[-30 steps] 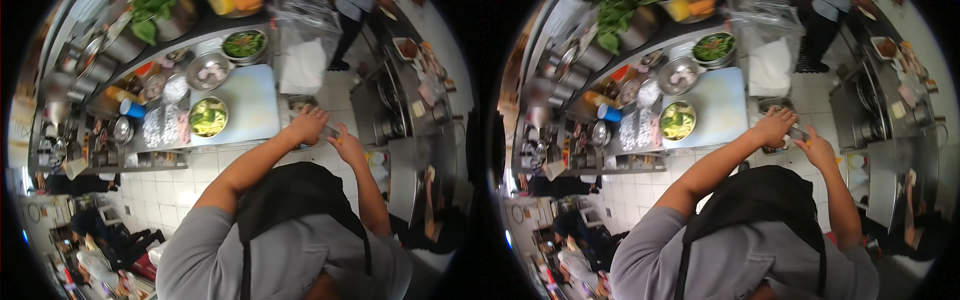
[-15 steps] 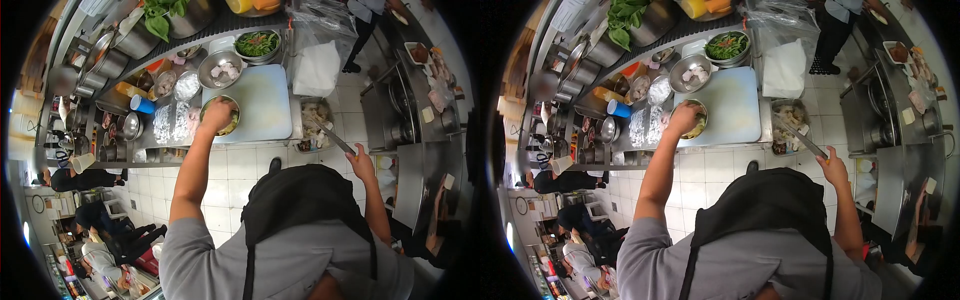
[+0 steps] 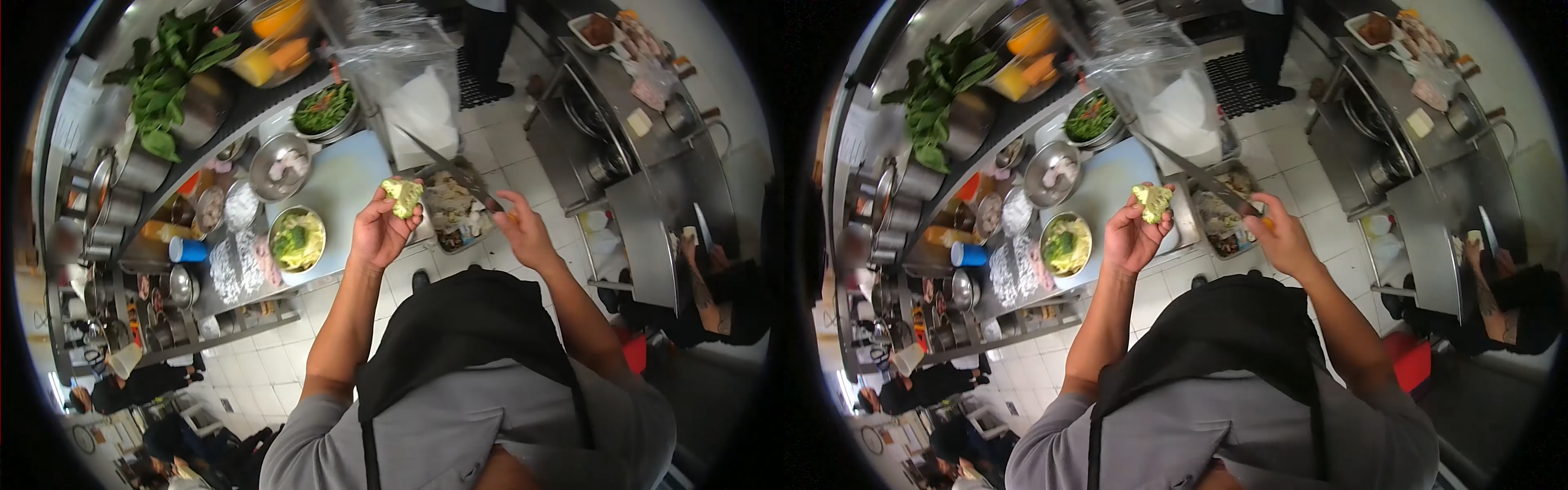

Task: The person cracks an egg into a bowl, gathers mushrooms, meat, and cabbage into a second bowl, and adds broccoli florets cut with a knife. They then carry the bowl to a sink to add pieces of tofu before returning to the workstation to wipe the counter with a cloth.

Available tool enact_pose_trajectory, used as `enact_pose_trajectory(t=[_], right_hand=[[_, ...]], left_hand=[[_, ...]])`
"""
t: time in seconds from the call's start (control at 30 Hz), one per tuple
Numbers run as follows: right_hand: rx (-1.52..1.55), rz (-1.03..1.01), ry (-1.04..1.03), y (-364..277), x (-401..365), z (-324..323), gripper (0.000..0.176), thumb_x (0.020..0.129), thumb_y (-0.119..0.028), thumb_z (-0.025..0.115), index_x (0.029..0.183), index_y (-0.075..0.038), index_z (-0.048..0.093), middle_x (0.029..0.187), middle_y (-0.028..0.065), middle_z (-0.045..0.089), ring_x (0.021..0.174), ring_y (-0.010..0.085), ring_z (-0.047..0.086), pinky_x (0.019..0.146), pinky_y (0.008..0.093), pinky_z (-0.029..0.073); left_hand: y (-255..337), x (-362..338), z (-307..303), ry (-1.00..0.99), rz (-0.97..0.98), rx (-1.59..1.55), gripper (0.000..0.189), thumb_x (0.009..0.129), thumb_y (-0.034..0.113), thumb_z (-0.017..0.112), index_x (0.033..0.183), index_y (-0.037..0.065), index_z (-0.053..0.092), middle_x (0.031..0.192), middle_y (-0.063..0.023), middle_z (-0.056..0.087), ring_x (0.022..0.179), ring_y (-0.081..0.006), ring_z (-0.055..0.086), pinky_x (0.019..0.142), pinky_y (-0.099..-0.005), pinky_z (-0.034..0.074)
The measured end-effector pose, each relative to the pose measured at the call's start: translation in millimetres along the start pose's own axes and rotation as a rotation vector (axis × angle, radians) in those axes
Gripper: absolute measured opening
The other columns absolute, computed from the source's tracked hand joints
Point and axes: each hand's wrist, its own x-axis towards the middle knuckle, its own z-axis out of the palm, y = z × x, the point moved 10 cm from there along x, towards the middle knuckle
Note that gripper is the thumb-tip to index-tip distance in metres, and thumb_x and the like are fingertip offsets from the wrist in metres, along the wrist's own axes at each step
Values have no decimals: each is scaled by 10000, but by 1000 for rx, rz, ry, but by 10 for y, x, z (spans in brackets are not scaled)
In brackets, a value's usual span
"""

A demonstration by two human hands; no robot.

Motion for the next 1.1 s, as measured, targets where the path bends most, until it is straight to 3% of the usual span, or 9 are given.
enact_pose_trajectory(t=[0.07,0.17,0.27,0.37,0.63,0.73,0.83,0.93,1.1], right_hand=[[15,-106,21,-378,34,-43,512,948,-391,602,1336,-89,458,655,84,564,581,220,567,583,339,448],[1,-262,30,-775,30,-79,588,937,-424,605,1379,-75,436,717,134,617,654,293,635,631,369,491],[-54,-410,41,-918,-13,-75,643,926,-449,607,1406,-62,422,769,168,641,696,344,655,645,396,511],[-111,-497,93,-972,-46,-76,662,916,-485,599,1411,-77,433,829,174,664,728,362,665,653,416,528],[-164,-385,-21,-859,-19,-61,635,922,-503,578,1401,-105,453,910,161,682,753,327,670,653,410,532],[-160,-571,135,-933,-61,-113,605,929,-484,579,1391,-110,468,954,156,687,737,307,663,649,401,529],[-169,-447,137,-629,75,-193,578,939,-456,581,1384,-102,475,978,152,686,718,280,655,658,379,520],[-78,-186,115,-206,205,-370,567,950,-429,578,1391,-93,462,902,147,674,683,249,637,649,352,498],[1,-104,71,-139,182,-300,572,969,-416,557,1405,-73,419,738,118,604,631,217,589,628,337,464]], left_hand=[[-193,98,199,52,-5,86,454,882,95,512,1331,84,444,1220,-180,571,923,-286,615,825,-376,519],[-328,172,518,50,19,290,402,911,67,472,1312,68,461,1226,-143,574,942,-244,611,788,-363,503],[-412,209,516,40,35,392,360,913,34,494,1272,56,495,1130,-82,597,954,-180,605,765,-310,493],[-414,189,611,123,83,402,364,904,4,519,1263,61,506,1081,-47,603,946,-129,599,773,-268,489],[-340,180,564,98,195,658,363,864,-55,542,1213,44,558,1064,-31,615,956,-109,575,800,-236,467],[-347,173,521,72,192,723,350,875,-42,555,1216,36,563,1091,-35,619,961,-103,571,818,-238,458],[-365,144,500,20,194,692,358,885,-47,530,1239,8,518,1142,-83,615,1021,-153,592,863,-286,477],[-373,66,657,-44,173,490,352,903,-17,517,1248,52,514,1278,-144,574,1075,-215,586,921,-348,466],[-446,116,457,-52,2,139,373,920,60,522,1286,111,469,1347,-181,522,1115,-277,584,954,-385,467]])
